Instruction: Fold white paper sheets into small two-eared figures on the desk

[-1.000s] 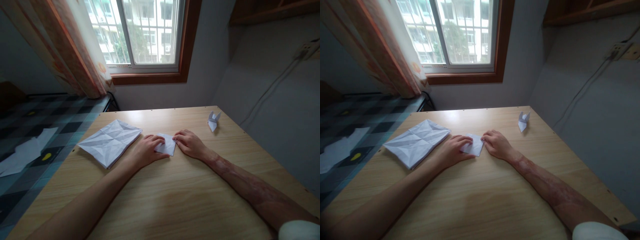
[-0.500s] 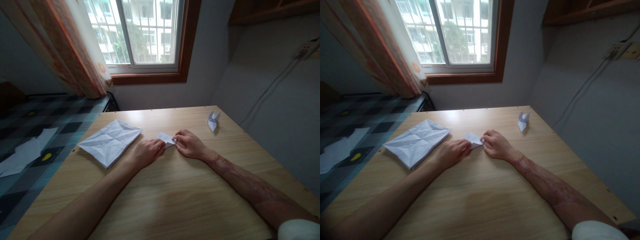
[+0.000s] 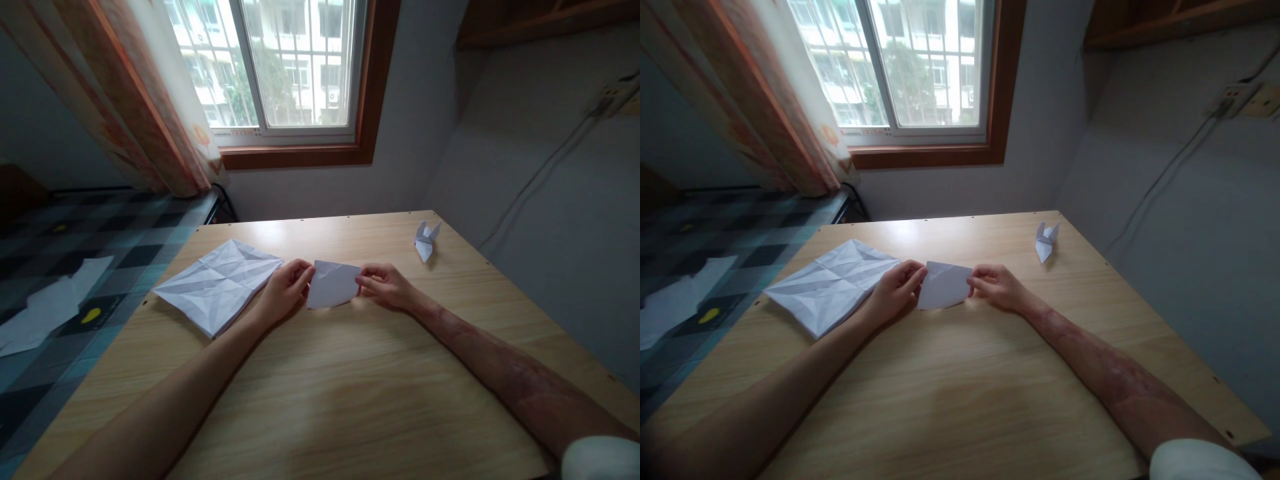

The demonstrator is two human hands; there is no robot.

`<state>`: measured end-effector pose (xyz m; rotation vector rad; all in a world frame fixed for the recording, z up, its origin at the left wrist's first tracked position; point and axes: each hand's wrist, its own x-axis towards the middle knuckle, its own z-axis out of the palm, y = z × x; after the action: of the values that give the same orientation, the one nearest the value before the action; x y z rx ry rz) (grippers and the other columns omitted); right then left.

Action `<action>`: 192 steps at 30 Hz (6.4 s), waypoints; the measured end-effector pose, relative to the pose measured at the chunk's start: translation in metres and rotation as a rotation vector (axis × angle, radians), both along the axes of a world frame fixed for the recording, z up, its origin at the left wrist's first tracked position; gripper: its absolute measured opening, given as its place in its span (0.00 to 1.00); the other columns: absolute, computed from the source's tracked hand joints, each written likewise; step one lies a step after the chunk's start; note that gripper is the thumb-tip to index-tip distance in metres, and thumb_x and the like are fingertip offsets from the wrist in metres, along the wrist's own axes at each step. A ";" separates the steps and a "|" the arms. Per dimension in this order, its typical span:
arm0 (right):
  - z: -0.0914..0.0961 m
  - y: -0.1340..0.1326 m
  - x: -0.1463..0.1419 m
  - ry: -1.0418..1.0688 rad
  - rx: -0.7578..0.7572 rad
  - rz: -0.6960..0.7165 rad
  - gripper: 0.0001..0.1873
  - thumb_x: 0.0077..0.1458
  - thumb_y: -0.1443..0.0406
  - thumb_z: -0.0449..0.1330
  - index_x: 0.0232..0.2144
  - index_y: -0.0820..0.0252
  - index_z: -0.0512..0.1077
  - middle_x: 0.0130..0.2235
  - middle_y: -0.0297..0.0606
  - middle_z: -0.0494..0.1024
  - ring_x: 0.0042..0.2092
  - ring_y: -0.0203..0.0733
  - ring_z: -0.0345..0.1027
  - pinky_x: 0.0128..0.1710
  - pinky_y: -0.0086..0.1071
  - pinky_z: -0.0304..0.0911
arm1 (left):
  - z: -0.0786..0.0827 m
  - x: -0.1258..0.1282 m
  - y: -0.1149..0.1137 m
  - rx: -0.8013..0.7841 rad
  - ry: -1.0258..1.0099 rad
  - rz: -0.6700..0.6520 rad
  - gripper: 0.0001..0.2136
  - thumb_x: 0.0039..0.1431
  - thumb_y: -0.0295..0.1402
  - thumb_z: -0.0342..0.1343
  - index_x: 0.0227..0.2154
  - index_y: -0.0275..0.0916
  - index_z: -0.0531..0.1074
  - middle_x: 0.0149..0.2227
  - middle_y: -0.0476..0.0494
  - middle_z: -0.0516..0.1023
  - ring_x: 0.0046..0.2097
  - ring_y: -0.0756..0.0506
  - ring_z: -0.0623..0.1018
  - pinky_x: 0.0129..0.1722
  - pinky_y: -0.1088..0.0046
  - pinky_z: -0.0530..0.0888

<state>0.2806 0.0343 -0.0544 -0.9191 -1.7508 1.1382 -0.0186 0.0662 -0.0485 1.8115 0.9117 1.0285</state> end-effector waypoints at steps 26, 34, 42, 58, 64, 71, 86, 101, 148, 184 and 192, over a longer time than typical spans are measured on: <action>-0.004 0.011 -0.005 -0.380 0.316 -0.166 0.19 0.76 0.58 0.52 0.36 0.57 0.78 0.38 0.40 0.83 0.42 0.47 0.74 0.47 0.39 0.65 | 0.001 0.002 -0.004 0.551 0.522 -0.147 0.14 0.76 0.37 0.58 0.60 0.43 0.78 0.61 0.37 0.83 0.61 0.37 0.82 0.64 0.54 0.78; -0.006 0.009 -0.007 -0.399 0.330 -0.192 0.11 0.68 0.62 0.64 0.31 0.57 0.78 0.31 0.35 0.76 0.36 0.42 0.68 0.40 0.36 0.62 | 0.003 0.003 -0.007 0.579 0.468 -0.113 0.15 0.74 0.32 0.59 0.60 0.43 0.78 0.56 0.38 0.84 0.57 0.38 0.82 0.60 0.57 0.79; -0.016 0.018 0.000 -0.314 0.251 -0.459 0.10 0.64 0.60 0.64 0.30 0.55 0.76 0.36 0.40 0.80 0.43 0.49 0.73 0.42 0.38 0.70 | 0.013 -0.001 -0.002 0.374 0.167 -0.050 0.09 0.64 0.26 0.57 0.34 0.41 0.82 0.43 0.41 0.85 0.47 0.42 0.82 0.54 0.62 0.77; -0.023 0.022 0.006 -0.352 0.136 -0.608 0.12 0.63 0.54 0.63 0.37 0.55 0.77 0.32 0.37 0.82 0.31 0.43 0.71 0.31 0.34 0.63 | 0.010 -0.004 -0.001 0.256 0.249 -0.009 0.09 0.67 0.41 0.64 0.41 0.41 0.83 0.42 0.41 0.86 0.46 0.41 0.83 0.49 0.63 0.81; -0.022 0.023 0.007 -0.344 0.190 -0.595 0.11 0.59 0.57 0.65 0.42 0.56 0.78 0.37 0.37 0.81 0.31 0.41 0.69 0.32 0.34 0.65 | 0.004 -0.001 -0.002 0.512 0.502 -0.110 0.09 0.65 0.35 0.66 0.47 0.44 0.81 0.53 0.39 0.84 0.54 0.38 0.82 0.59 0.56 0.78; -0.021 0.020 0.004 -0.305 0.163 -0.521 0.16 0.59 0.58 0.65 0.47 0.57 0.79 0.34 0.35 0.77 0.32 0.42 0.69 0.32 0.33 0.64 | -0.002 -0.001 0.000 0.622 0.575 0.028 0.07 0.74 0.36 0.59 0.46 0.45 0.82 0.55 0.42 0.85 0.54 0.38 0.83 0.59 0.54 0.75; -0.019 0.011 -0.003 -0.140 0.143 -0.419 0.14 0.66 0.57 0.63 0.41 0.57 0.86 0.37 0.39 0.87 0.37 0.46 0.77 0.33 0.34 0.68 | 0.008 0.006 -0.014 0.677 0.717 0.038 0.15 0.68 0.47 0.66 0.47 0.42 0.81 0.57 0.39 0.85 0.57 0.33 0.83 0.59 0.51 0.76; -0.014 0.008 -0.003 -0.515 0.508 -0.444 0.28 0.57 0.64 0.72 0.59 0.53 0.75 0.47 0.41 0.86 0.48 0.56 0.80 0.55 0.49 0.71 | 0.019 0.003 -0.018 0.662 0.825 -0.254 0.26 0.76 0.54 0.56 0.69 0.49 0.74 0.70 0.38 0.74 0.66 0.32 0.76 0.66 0.48 0.74; -0.005 0.005 -0.007 -0.583 0.617 -0.137 0.12 0.64 0.68 0.66 0.49 0.52 0.81 0.54 0.43 0.84 0.56 0.55 0.76 0.60 0.52 0.72 | 0.040 0.021 -0.040 0.671 0.919 -0.158 0.20 0.63 0.54 0.67 0.42 0.41 0.80 0.48 0.36 0.83 0.51 0.33 0.81 0.54 0.52 0.77; -0.014 0.010 0.001 -0.006 0.336 -0.487 0.26 0.64 0.51 0.72 0.58 0.51 0.73 0.48 0.41 0.84 0.47 0.52 0.81 0.46 0.43 0.80 | 0.027 0.010 -0.010 -0.178 0.077 -0.047 0.19 0.65 0.50 0.65 0.41 0.36 0.79 0.29 0.47 0.80 0.29 0.49 0.75 0.29 0.76 0.66; -0.023 0.022 0.003 -0.159 0.256 -0.480 0.25 0.61 0.57 0.71 0.58 0.54 0.77 0.40 0.37 0.84 0.43 0.49 0.80 0.47 0.43 0.78 | 0.015 0.007 -0.019 0.320 0.573 0.167 0.11 0.67 0.42 0.64 0.40 0.39 0.83 0.38 0.42 0.85 0.40 0.41 0.82 0.44 0.64 0.78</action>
<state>0.2834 0.0560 -0.0771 -1.2085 -1.6281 0.5322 -0.0120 0.0473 -0.0340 2.3980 1.3120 0.7930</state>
